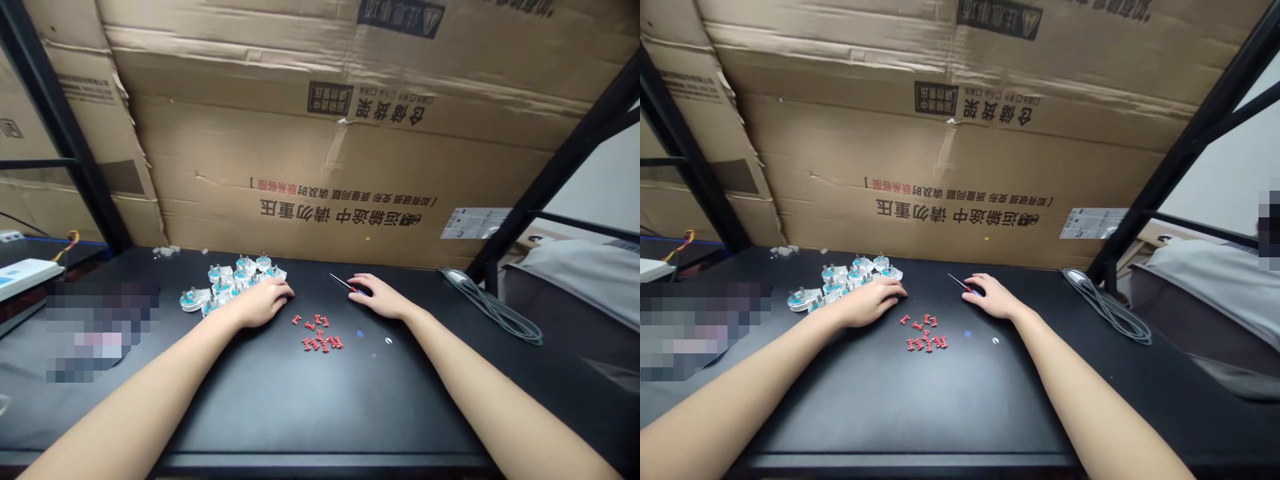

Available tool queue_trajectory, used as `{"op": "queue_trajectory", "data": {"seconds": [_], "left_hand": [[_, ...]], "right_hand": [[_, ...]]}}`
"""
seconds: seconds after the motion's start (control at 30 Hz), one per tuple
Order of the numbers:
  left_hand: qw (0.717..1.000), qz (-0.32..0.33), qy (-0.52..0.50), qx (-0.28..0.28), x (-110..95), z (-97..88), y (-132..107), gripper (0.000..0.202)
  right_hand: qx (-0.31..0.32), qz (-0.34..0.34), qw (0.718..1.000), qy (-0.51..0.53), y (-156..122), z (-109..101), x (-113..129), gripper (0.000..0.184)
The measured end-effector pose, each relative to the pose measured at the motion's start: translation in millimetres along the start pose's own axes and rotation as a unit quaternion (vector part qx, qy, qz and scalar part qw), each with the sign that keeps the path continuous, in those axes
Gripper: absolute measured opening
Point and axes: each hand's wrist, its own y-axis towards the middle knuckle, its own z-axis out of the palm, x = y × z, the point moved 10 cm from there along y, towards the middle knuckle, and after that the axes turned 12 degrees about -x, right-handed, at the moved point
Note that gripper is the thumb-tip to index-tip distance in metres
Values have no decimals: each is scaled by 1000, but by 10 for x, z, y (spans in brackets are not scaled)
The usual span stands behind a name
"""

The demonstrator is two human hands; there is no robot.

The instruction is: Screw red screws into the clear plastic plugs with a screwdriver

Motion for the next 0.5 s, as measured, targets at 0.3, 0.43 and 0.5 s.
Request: {"op": "queue_trajectory", "data": {"seconds": [0.3, 0.43, 0.5], "left_hand": [[1000, 0, 1, 4, -21, -10, 6, 28], [1000, -2, 6, 6, -11, -6, 3, 28], [1000, -2, 7, 7, -4, 2, 3, 28]], "right_hand": [[2, 7, 1000, 2, -5, -4, 18, 53], [0, 6, 1000, 3, -4, 1, 10, 52], [-1, 6, 1000, 2, -5, -1, 3, 52]]}}
